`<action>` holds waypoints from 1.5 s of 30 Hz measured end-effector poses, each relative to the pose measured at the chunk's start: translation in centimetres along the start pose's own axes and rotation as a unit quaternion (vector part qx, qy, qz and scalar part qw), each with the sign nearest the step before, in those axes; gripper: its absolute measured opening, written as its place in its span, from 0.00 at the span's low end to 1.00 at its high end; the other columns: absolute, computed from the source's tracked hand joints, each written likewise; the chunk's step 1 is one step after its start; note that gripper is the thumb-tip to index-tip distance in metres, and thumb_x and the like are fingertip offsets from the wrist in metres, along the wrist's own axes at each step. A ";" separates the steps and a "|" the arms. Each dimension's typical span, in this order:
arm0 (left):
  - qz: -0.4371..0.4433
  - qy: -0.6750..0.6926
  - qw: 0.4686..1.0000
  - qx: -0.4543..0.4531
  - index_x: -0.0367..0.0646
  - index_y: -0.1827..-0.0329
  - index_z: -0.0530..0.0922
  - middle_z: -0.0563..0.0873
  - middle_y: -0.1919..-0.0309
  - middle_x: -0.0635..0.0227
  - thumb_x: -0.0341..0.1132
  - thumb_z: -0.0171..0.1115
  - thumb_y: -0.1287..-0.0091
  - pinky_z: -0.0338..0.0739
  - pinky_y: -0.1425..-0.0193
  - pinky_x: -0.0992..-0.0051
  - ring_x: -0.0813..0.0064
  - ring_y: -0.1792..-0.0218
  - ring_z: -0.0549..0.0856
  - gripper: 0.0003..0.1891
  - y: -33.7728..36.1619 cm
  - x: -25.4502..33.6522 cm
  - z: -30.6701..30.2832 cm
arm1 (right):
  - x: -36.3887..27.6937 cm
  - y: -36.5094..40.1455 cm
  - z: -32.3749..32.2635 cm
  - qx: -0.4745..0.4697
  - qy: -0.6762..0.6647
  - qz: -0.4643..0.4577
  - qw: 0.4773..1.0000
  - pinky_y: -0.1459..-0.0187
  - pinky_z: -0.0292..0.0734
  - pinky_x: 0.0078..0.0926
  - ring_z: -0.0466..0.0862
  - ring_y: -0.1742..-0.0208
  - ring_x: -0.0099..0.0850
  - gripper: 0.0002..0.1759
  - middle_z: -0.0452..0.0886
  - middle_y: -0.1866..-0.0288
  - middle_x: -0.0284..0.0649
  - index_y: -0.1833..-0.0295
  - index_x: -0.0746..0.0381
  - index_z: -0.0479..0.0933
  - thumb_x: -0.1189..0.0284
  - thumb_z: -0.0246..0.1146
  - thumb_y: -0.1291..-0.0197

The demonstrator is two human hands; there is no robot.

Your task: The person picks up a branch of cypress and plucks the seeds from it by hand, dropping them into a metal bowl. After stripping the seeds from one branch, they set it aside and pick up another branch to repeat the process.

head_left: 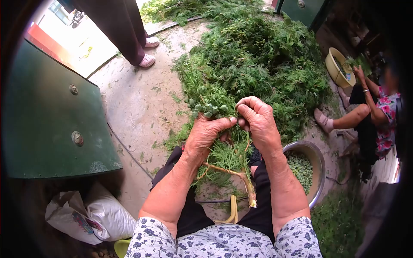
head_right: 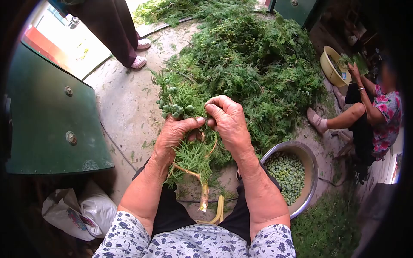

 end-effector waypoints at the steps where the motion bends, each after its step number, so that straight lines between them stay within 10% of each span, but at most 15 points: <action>1: 0.000 0.000 1.000 0.000 0.42 0.64 0.79 0.81 0.75 0.74 0.26 0.65 0.44 0.68 0.81 0.83 0.84 0.80 0.76 0.06 -0.2 -0.1 -0.1 | 0.4 -0.1 0.1 0.000 -0.001 0.000 1.000 0.80 0.61 0.09 0.71 0.78 0.13 0.07 0.75 0.75 0.26 0.61 0.62 0.76 0.69 0.61 0.39; 4: 0.010 0.027 0.999 -0.014 0.42 0.65 0.78 0.81 0.76 0.74 0.26 0.65 0.45 0.66 0.81 0.84 0.84 0.81 0.75 0.06 0.1 0.6 0.2 | 1.9 -0.6 0.2 -0.006 -0.215 0.054 0.975 0.79 0.62 0.11 0.71 0.78 0.15 0.07 0.74 0.73 0.28 0.60 0.63 0.75 0.70 0.59 0.37; 13: -0.045 0.053 0.993 0.099 0.44 0.68 0.77 0.78 0.77 0.76 0.31 0.68 0.45 0.68 0.79 0.83 0.84 0.82 0.74 0.08 0.7 0.6 -1.4 | -1.9 -0.9 -1.4 -0.042 -0.252 -0.033 0.966 0.74 0.70 0.15 0.77 0.69 0.23 0.09 0.78 0.63 0.39 0.53 0.66 0.72 0.76 0.57 0.37; 20: 0.005 0.072 0.995 0.069 0.42 0.64 0.79 0.84 0.72 0.71 0.31 0.66 0.43 0.74 0.75 0.82 0.84 0.79 0.77 0.07 0.2 0.2 -1.6 | -1.2 0.1 -0.3 -0.066 -0.026 -0.016 0.997 0.78 0.62 0.10 0.70 0.79 0.14 0.09 0.75 0.76 0.28 0.55 0.64 0.77 0.72 0.61 0.40; 32: 0.007 0.014 1.000 0.004 0.42 0.63 0.79 0.84 0.74 0.69 0.29 0.65 0.43 0.68 0.78 0.85 0.84 0.78 0.77 0.06 -0.1 0.2 -1.1 | 0.0 0.1 0.2 -0.025 -0.033 0.008 0.999 0.82 0.62 0.10 0.70 0.80 0.13 0.05 0.76 0.77 0.29 0.62 0.64 0.77 0.73 0.60 0.39; 35: -0.028 0.026 0.999 0.022 0.42 0.64 0.80 0.84 0.75 0.69 0.30 0.65 0.43 0.66 0.78 0.85 0.85 0.78 0.77 0.05 0.8 0.8 -0.8 | 0.3 -0.9 -2.7 -0.006 -0.234 0.025 0.972 0.82 0.63 0.11 0.71 0.79 0.16 0.06 0.75 0.73 0.33 0.60 0.65 0.75 0.73 0.58 0.37; 45: -0.024 0.010 1.000 0.013 0.37 0.70 0.82 0.83 0.72 0.68 0.32 0.61 0.44 0.73 0.70 0.81 0.82 0.73 0.78 0.07 1.3 1.7 -1.6 | -0.7 5.6 -15.4 0.165 -0.006 -0.025 0.986 0.72 0.71 0.14 0.77 0.69 0.21 0.12 0.74 0.67 0.35 0.51 0.68 0.72 0.78 0.57 0.40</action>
Point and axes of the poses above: each hand's wrist, its own y-axis away from the middle knuckle, its own z-axis out of the palm, x = y × z, the point moved 5 cm from there along -y, towards the middle knuckle
